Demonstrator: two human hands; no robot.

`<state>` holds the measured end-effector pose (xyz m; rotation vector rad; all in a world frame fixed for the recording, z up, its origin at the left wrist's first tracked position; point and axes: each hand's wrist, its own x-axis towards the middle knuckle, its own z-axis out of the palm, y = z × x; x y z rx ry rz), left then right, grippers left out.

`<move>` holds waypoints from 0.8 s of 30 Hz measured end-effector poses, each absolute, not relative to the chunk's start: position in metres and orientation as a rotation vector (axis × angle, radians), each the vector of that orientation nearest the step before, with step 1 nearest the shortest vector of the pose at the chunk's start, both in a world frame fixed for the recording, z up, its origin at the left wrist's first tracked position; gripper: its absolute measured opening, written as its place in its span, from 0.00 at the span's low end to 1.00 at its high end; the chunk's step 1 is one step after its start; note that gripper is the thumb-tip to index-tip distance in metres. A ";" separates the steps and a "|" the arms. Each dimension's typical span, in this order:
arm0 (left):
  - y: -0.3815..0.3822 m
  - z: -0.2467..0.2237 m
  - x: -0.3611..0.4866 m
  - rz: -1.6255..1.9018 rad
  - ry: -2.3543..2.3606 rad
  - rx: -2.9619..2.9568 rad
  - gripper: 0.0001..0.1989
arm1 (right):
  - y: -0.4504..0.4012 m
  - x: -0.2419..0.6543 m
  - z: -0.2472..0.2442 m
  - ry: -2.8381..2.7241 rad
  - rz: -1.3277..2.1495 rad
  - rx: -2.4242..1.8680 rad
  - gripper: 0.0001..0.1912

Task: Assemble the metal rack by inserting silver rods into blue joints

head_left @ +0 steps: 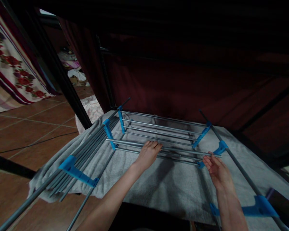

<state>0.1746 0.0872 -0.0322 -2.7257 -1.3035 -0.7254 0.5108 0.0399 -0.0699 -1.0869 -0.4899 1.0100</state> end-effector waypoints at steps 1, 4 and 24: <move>0.088 -0.033 0.175 -0.723 -1.296 -2.727 0.14 | 0.040 0.510 -0.070 -0.479 1.004 -1.080 0.13; 0.091 -0.035 0.176 -0.722 -1.274 -2.728 0.14 | 0.039 0.506 -0.070 -0.441 0.989 -1.050 0.12; 0.102 -0.034 0.173 -0.697 -1.277 -2.712 0.15 | 0.036 0.491 -0.068 -0.401 0.963 -0.991 0.14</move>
